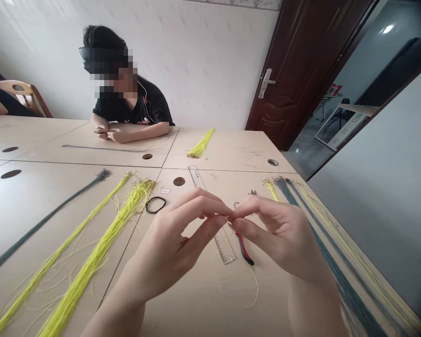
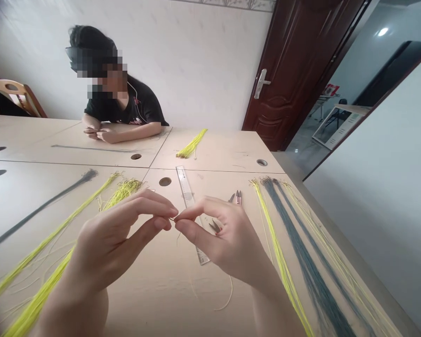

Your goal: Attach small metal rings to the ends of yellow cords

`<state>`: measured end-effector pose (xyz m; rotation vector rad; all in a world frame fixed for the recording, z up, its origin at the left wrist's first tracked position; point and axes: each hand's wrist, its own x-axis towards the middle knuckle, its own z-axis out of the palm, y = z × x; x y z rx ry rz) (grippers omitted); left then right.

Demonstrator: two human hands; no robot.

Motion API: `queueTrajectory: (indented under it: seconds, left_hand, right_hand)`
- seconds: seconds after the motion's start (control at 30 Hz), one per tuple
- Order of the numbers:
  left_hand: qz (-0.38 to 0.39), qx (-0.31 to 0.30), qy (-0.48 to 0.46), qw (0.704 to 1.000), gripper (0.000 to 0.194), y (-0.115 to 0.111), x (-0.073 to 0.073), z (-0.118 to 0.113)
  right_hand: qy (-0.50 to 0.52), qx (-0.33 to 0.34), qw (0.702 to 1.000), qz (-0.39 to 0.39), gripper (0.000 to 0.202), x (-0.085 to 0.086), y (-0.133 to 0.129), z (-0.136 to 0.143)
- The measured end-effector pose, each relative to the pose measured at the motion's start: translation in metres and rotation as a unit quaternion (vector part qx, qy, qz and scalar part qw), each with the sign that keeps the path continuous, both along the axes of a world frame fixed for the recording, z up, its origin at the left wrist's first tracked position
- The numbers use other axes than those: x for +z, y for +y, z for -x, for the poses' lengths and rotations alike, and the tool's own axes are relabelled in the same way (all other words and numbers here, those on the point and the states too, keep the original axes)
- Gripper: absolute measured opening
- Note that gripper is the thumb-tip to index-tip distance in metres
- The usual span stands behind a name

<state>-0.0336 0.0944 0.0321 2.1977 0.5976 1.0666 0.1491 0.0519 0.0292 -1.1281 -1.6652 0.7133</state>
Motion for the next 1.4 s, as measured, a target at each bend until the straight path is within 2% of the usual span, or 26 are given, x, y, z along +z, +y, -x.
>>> queueTrajectory:
  seconds: [0.1, 0.27, 0.43, 0.73, 1.0, 1.1, 1.23, 1.3, 1.4]
  left_hand:
    - [0.01, 0.01, 0.004, 1.0, 0.014, 0.0, 0.002, 0.002]
    - [0.026, 0.054, 0.004, 0.998, 0.006, 0.0, 0.004, 0.001]
    - [0.077, 0.018, -0.016, 0.997, 0.01, -0.001, 0.008, 0.001]
    - [0.124, -0.015, -0.048, 0.991, 0.011, -0.006, 0.006, -0.001]
    - [0.116, 0.002, -0.076, 0.99, 0.012, -0.007, 0.004, -0.002]
    - [0.099, -0.003, -0.088, 0.991, 0.01, -0.005, 0.002, -0.003]
    - [0.06, -0.056, -0.149, 0.985, 0.008, -0.001, -0.004, -0.008]
    - [0.061, -0.11, -0.2, 0.972, 0.012, 0.001, -0.006, -0.011]
    - [0.111, -0.194, -0.258, 0.94, 0.015, 0.004, -0.01, -0.016]
  right_hand:
    - [0.044, 0.011, 0.999, 0.019, 0.007, -0.003, 0.001, 0.003]
    - [0.062, 0.01, 0.998, 0.023, 0.008, -0.005, 0.001, 0.007]
    - [0.096, 0.049, 0.994, 0.033, 0.011, -0.004, 0.001, 0.009]
    - [0.146, 0.12, 0.98, 0.06, 0.009, -0.004, 0.003, 0.011]
    - [0.092, 0.08, 0.992, 0.021, 0.008, 0.0, -0.001, 0.011]
    - [0.066, 0.037, 0.997, -0.006, 0.007, 0.0, -0.004, 0.013]
    - [0.061, -0.004, 0.996, -0.07, 0.008, -0.002, -0.01, 0.016]
    - [0.072, 0.007, 0.995, -0.07, 0.009, -0.002, -0.011, 0.016]
    - [0.089, 0.042, 0.994, -0.056, 0.009, -0.001, -0.013, 0.016]
